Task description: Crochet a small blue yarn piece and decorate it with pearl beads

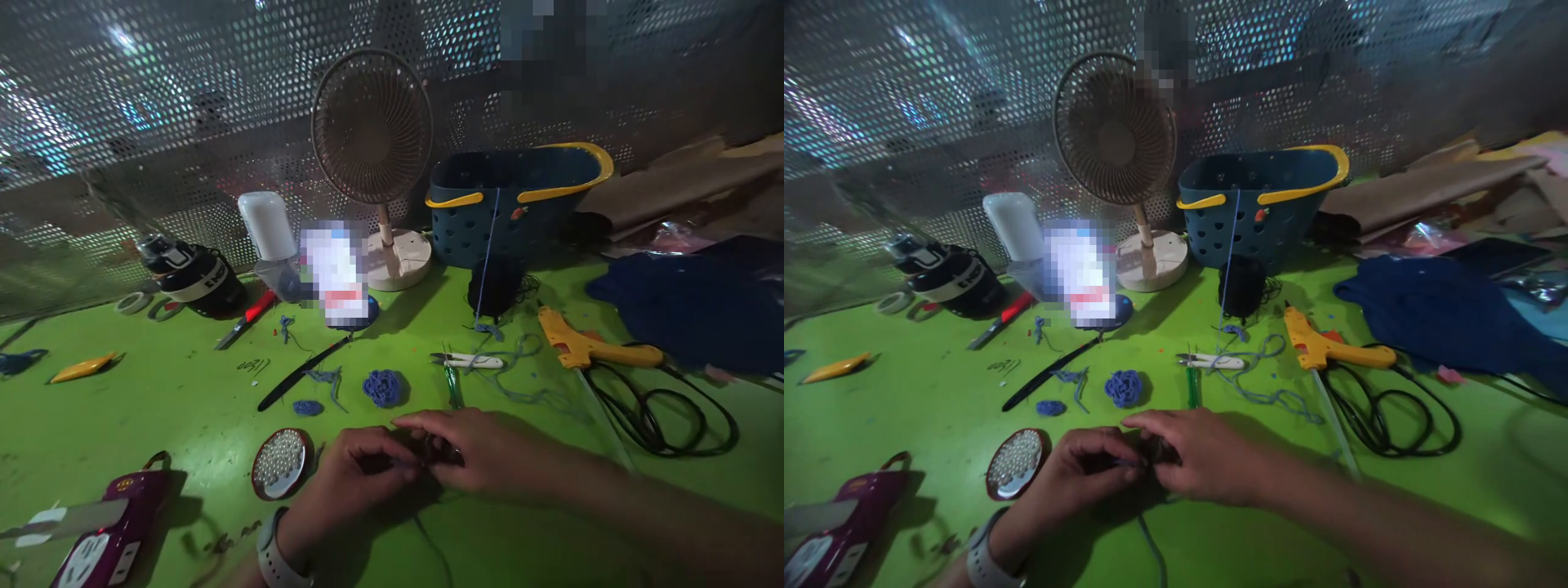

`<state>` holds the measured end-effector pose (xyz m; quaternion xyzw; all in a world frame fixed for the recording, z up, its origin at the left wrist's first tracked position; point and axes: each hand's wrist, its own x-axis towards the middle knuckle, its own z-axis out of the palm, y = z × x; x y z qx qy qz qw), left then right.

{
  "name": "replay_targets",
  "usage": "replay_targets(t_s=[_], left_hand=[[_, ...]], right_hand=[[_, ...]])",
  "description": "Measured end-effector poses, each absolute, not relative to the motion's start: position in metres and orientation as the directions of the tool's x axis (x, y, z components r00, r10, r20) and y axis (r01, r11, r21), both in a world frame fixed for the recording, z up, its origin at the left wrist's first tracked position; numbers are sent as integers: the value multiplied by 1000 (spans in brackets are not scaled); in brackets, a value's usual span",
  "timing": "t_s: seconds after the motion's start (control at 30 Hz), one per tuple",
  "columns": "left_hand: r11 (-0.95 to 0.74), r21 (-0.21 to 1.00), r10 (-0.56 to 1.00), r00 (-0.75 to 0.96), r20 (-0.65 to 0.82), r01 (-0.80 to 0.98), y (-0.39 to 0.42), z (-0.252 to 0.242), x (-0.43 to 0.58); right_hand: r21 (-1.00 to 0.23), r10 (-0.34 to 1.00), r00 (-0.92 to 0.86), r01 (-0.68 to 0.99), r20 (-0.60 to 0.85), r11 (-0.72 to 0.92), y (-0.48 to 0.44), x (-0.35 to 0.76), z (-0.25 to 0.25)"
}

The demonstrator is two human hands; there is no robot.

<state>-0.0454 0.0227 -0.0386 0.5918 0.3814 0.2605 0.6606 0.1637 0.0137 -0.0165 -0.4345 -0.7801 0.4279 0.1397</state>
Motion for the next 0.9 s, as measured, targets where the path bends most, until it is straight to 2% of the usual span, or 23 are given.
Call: replay_targets(t_s=[0.13,0.23,0.3,0.37,0.53,0.67,0.8,0.9], left_hand=[[-195,932,859,511,13,305,21,-35,-45],[-512,765,802,537,262,391,17,-37,-45],[-636,654,741,562,367,411,16,-40,-46],[-679,600,712,579,397,424,16,-44,-47],[-674,573,718,594,362,466,18,-47,-50],[-698,487,711,587,386,525,17,-47,-49],[-700,445,715,551,431,559,16,-49,-46],[-680,456,733,525,434,573,14,-51,-46]], right_hand=[[-760,812,-569,582,-127,289,14,162,-20],[-775,823,-556,569,-117,275,14,161,-23],[-788,824,-552,561,-127,254,14,161,-23],[-785,832,-531,579,-160,218,14,161,-22],[-776,863,-472,608,-181,170,13,161,-25],[-766,873,-451,624,-188,158,11,160,-26],[-838,868,-455,539,-200,89,10,158,-23],[-884,883,-423,467,-201,23,11,158,-22]])
